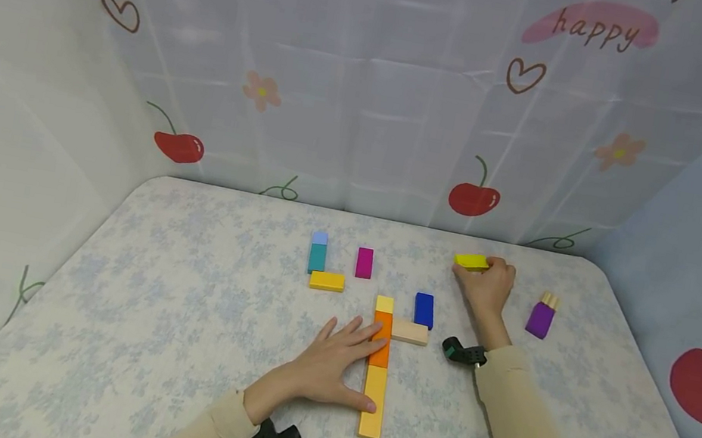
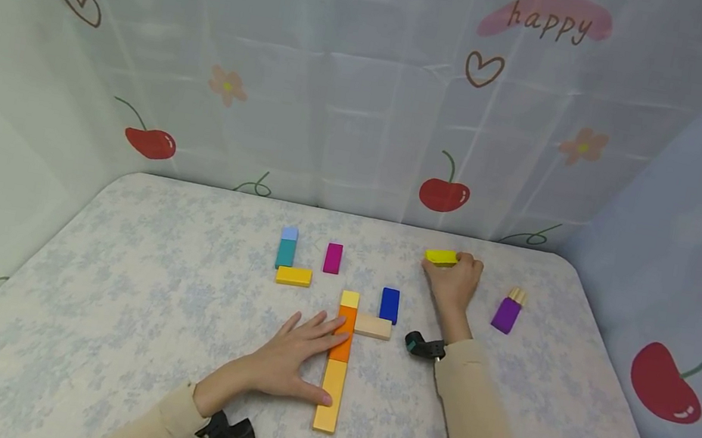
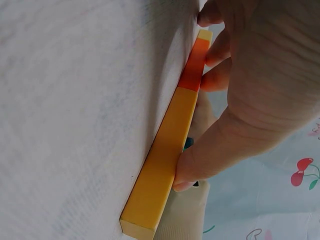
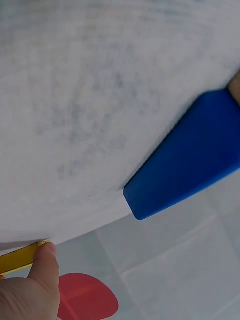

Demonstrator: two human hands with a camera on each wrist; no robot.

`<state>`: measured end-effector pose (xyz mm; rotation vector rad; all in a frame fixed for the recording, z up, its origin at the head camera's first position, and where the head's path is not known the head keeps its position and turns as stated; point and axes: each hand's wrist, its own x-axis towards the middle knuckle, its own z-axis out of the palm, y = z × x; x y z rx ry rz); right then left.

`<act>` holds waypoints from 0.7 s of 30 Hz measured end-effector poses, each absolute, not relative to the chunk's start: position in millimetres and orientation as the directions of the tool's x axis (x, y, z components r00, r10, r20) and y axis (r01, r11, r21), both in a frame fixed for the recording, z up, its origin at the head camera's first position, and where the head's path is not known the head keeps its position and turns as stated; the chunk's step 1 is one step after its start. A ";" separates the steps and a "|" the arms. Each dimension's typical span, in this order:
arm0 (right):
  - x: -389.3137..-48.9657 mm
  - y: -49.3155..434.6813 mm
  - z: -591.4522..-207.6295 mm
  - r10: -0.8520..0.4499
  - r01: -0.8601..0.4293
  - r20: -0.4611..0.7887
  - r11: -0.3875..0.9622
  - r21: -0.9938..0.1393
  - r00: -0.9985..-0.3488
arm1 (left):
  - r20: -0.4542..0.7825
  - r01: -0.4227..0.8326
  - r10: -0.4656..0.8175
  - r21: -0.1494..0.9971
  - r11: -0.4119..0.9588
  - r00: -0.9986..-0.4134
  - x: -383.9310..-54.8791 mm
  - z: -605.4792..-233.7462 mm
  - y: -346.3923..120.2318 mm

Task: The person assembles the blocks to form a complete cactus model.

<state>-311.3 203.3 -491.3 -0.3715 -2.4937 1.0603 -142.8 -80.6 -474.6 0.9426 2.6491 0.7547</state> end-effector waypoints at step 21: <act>-303.9 220.5 -476.5 0.182 0.020 0.115 0.608 -0.794 -0.977 | -0.042 0.520 0.637 0.538 0.664 -0.770 -142.3 -474.4 -80.4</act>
